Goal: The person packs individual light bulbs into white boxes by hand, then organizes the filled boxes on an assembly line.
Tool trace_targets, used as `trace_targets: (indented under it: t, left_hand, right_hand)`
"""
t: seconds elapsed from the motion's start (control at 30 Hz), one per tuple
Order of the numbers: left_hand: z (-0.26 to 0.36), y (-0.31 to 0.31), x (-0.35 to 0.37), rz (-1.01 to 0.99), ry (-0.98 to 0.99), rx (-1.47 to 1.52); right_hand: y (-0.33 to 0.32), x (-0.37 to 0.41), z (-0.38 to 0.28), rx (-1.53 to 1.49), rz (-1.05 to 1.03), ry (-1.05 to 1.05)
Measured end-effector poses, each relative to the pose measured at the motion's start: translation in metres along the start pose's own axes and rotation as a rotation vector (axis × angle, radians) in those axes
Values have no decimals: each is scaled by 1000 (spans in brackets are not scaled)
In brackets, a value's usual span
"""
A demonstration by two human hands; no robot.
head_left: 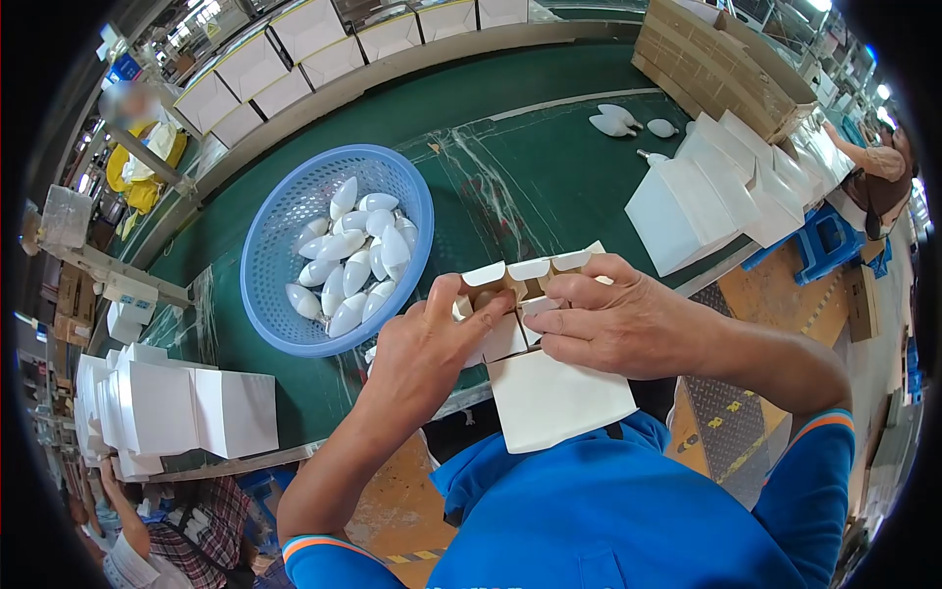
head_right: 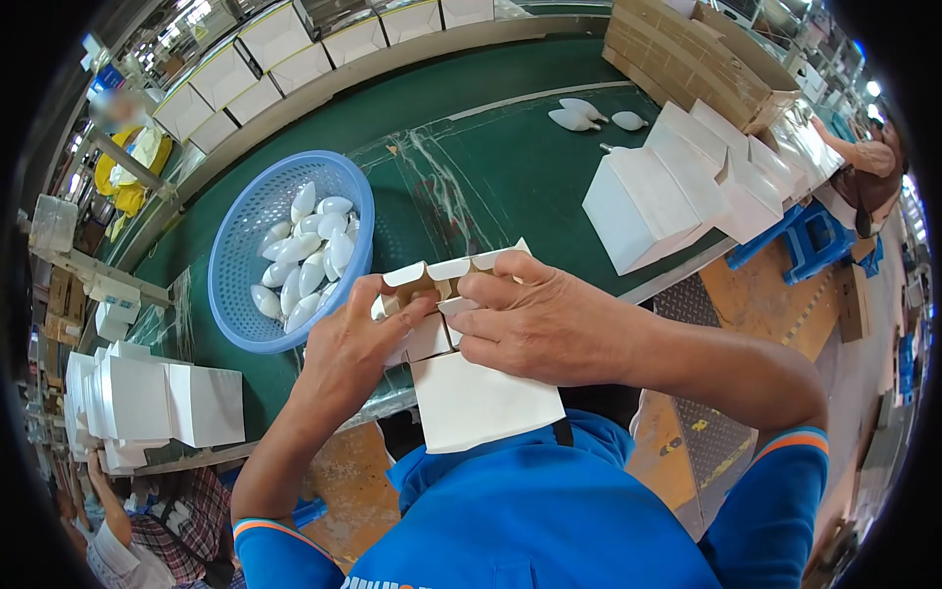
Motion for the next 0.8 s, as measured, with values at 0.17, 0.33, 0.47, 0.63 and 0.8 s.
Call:
trace_targets:
  t: [0.17, 0.33, 0.47, 0.63, 0.8]
  left_hand:
    - [-1, 0, 0, 7, -1, 4]
    - [-1, 0, 1, 10, 3, 9]
    - [-2, 1, 0, -13, -7, 21]
    - [-2, 0, 1, -13, -12, 45]
    - [-3, 2, 1, -18, 0, 53]
  right_hand:
    - [2, -3, 0, 74, -67, -80]
    - [1, -4, 1, 100, -60, -86]
    - [1, -12, 1, 82, -41, -46]
    - [7, -22, 1, 35, -134, -65]
    - [3, -18, 11, -48, -67, 21]
Point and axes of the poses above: each hand's wrist, its own x-axis away from the middle knuckle, its own y-axis out of the palm, z = x × y, the point moved 8 cm from there along -x, towards the middle knuckle, and after that the axes turned 10 degrees about x, right-handed, at the moved point
